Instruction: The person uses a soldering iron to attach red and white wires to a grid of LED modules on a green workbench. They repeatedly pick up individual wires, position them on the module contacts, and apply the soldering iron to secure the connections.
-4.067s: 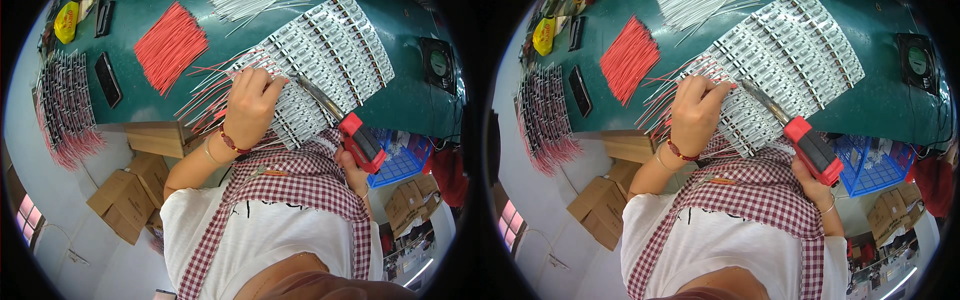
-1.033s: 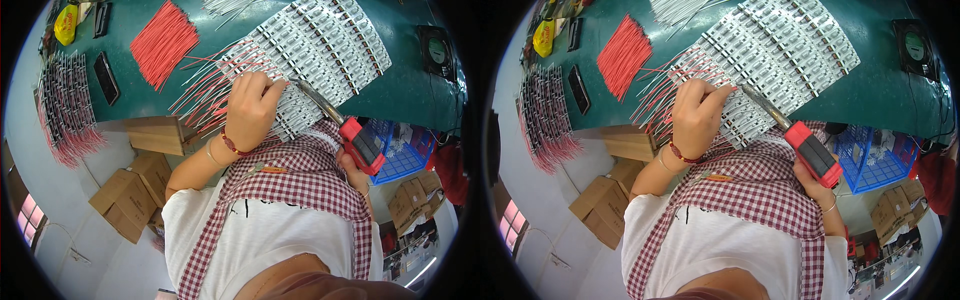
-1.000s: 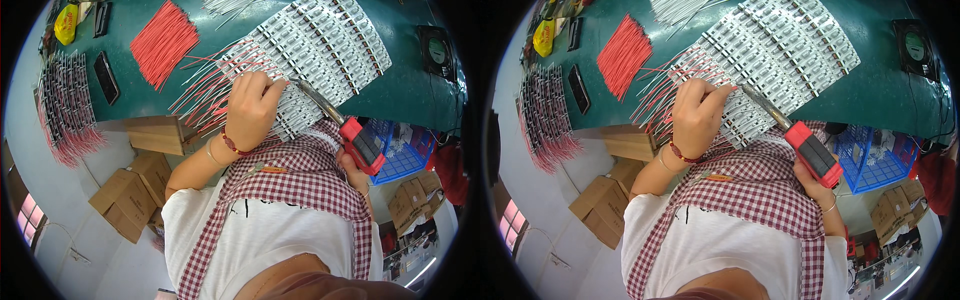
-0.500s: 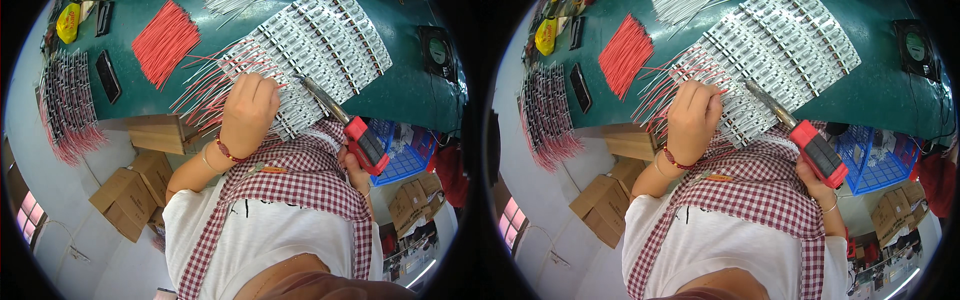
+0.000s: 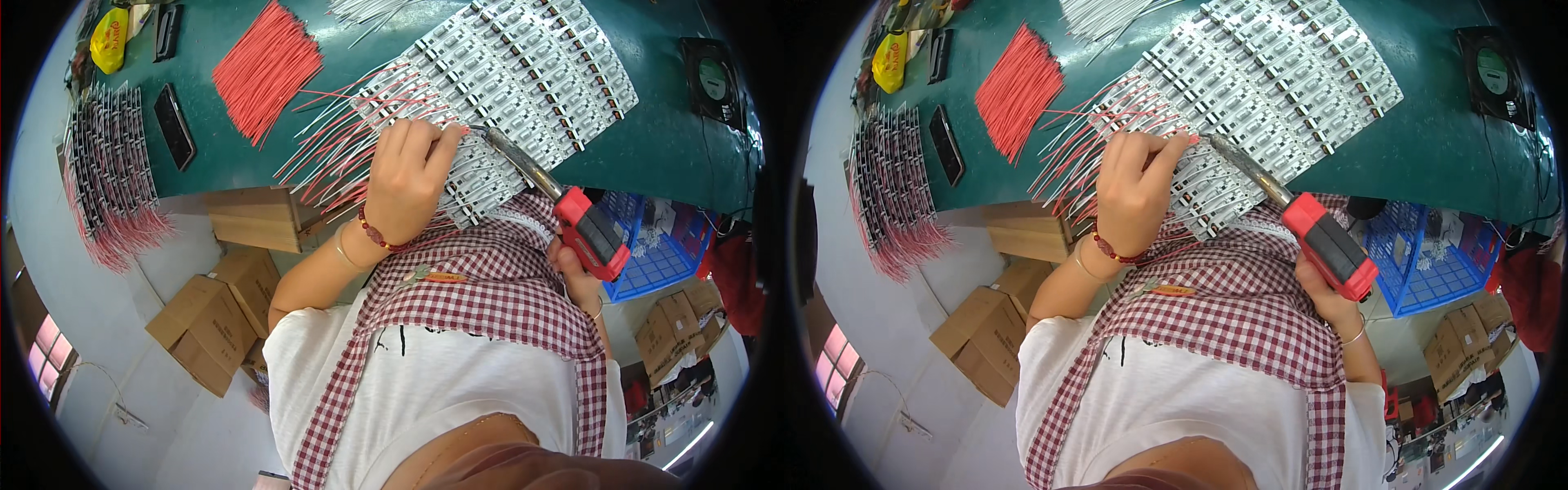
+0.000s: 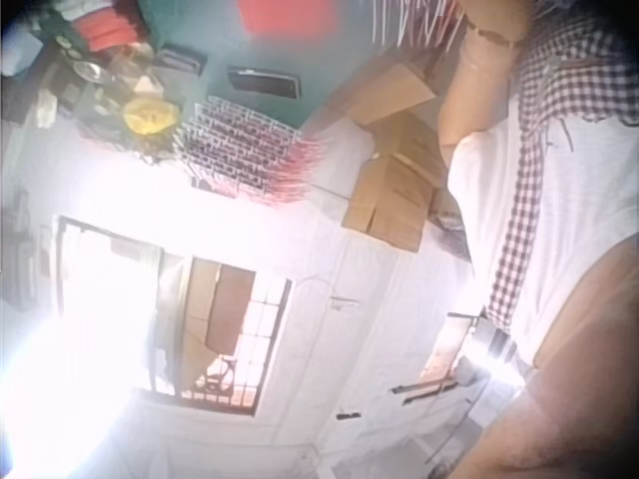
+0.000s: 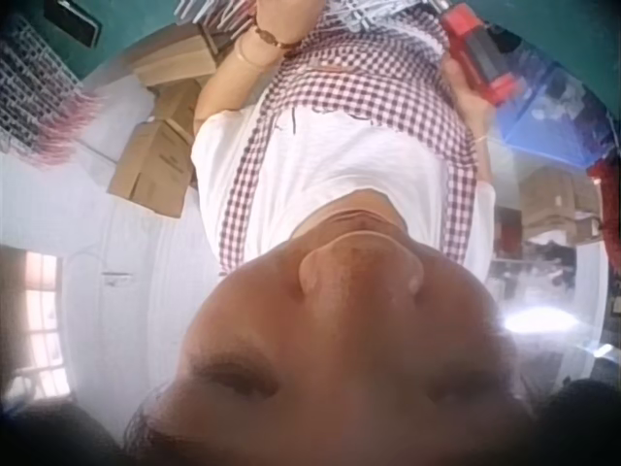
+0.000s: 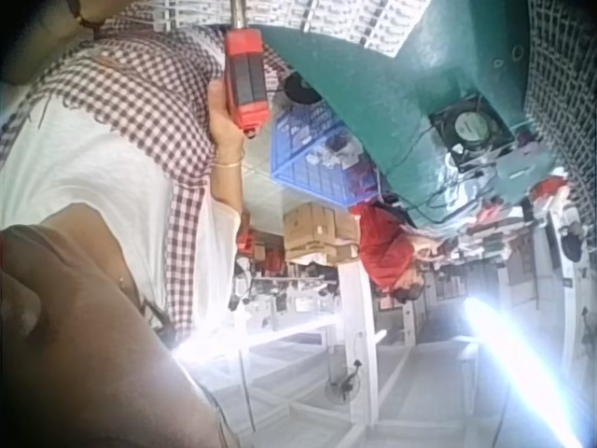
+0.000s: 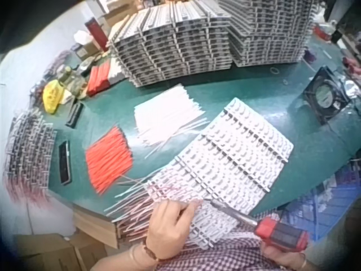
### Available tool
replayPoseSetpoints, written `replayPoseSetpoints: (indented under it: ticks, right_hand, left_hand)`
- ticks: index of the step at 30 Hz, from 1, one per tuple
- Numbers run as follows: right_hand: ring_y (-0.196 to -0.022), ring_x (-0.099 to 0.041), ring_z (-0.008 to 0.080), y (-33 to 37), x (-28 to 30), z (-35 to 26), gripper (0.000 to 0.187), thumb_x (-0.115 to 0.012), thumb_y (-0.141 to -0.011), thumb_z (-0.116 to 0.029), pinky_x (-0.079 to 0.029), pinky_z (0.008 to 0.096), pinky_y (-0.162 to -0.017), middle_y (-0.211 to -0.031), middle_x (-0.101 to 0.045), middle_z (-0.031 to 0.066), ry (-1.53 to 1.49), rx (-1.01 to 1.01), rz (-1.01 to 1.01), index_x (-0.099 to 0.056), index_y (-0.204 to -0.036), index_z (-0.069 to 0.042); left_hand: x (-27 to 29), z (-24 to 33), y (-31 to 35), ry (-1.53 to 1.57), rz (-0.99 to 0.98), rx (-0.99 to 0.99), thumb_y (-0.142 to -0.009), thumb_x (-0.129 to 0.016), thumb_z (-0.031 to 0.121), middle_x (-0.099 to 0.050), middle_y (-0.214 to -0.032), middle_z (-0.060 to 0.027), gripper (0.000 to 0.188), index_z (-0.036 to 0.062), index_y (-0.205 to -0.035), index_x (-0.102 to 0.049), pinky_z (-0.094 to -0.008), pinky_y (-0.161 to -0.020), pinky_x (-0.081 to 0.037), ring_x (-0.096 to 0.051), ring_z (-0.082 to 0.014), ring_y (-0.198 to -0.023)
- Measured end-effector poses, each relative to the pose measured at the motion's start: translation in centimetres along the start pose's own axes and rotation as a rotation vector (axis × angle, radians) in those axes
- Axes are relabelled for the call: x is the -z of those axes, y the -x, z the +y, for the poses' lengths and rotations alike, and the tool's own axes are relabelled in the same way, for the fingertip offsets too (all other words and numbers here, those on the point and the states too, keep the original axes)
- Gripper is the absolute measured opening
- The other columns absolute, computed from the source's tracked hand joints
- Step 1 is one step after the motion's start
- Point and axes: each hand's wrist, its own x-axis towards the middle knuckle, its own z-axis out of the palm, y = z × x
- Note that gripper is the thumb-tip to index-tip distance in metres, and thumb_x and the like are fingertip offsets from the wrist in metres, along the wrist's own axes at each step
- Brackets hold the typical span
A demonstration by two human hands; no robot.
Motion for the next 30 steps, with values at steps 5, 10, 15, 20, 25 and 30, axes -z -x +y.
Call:
replayPoseSetpoints:
  ticks: [5, 10, 15, 20, 25, 30]
  right_hand:
    - [-0.102, -0.064, 0.0178, -0.1, -0.2, -0.5, 0.026, -0.069, -0.091, -0.007, -0.051, 0.0339, -0.09, -0.108, -0.068, 0.0068, -0.188, -0.073, 0.024, -0.066, -0.116, -0.002]
    - [-0.076, -0.057, 0.0137, -0.3, -0.4, 0.2, 0.038, -0.07, -0.091, -0.024, -0.045, 0.0275, -0.066, -0.087, -0.063, 0.0073, 0.003, 0.022, 0.055, -0.06, -0.119, 0.0]
    - [-0.063, -0.051, 0.0109, -0.9, -0.2, 0.0, 0.046, -0.068, -0.093, -0.035, -0.04, 0.0251, -0.055, -0.075, -0.059, 0.0056, 0.127, 0.106, 0.036, -0.056, -0.118, 0.001]
    - [-0.073, -0.065, 0.0202, -1.5, 0.3, -0.6, 0.025, -0.075, -0.082, -0.017, -0.051, 0.0317, -0.066, -0.084, -0.068, 0.0087, 0.236, 0.13, 0.032, -0.069, -0.101, -0.003]
    - [-0.075, -0.067, 0.0208, -0.7, 0.2, -0.9, 0.018, -0.076, -0.081, -0.011, -0.052, 0.032, -0.067, -0.085, -0.07, 0.0091, 0.216, 0.119, 0.112, -0.071, -0.096, -0.002]
    - [-0.076, -0.064, 0.0147, -0.7, 0.0, -1.9, 0.021, -0.075, -0.087, -0.015, -0.05, 0.0297, -0.069, -0.086, -0.068, 0.0054, -0.131, 0.027, 0.069, -0.069, -0.1, -0.001]
  left_hand:
    - [0.1, -0.1, -0.3, -0.001, -0.054, -0.052, -0.072, -0.064, 0.001, -0.052, -0.082, -0.0058, 0.033, 0.0018, -0.105, -0.07, -0.0337, -0.068, -0.042, -0.051, -0.0219, -0.075]
    - [0.3, 0.1, -0.3, -0.006, -0.071, -0.051, -0.073, -0.063, 0.001, -0.052, -0.083, -0.0071, 0.033, 0.0003, -0.105, -0.069, -0.0343, -0.069, -0.043, -0.051, -0.0225, -0.076]
    - [0.3, 0.0, -0.3, 0.001, -0.08, -0.046, -0.073, -0.062, 0.001, -0.051, -0.083, -0.0074, 0.032, -0.0008, -0.104, -0.068, -0.0348, -0.069, -0.043, -0.05, -0.0228, -0.076]
    - [0.4, 0.3, -0.6, -0.001, -0.086, -0.052, -0.073, -0.063, 0.0, -0.048, -0.081, -0.0073, 0.031, -0.0009, -0.103, -0.068, -0.0352, -0.068, -0.043, -0.05, -0.0227, -0.075]
    - [0.5, 0.2, -0.8, -0.004, -0.103, -0.049, -0.073, -0.063, 0.001, -0.048, -0.081, -0.0071, 0.03, -0.0007, -0.103, -0.068, -0.0353, -0.068, -0.042, -0.05, -0.0228, -0.075]
    - [0.6, 0.2, -0.8, -0.047, -0.105, -0.052, -0.073, -0.064, 0.002, -0.049, -0.081, -0.0061, 0.028, 0.0008, -0.101, -0.069, -0.0358, -0.069, -0.042, -0.051, -0.0227, -0.076]
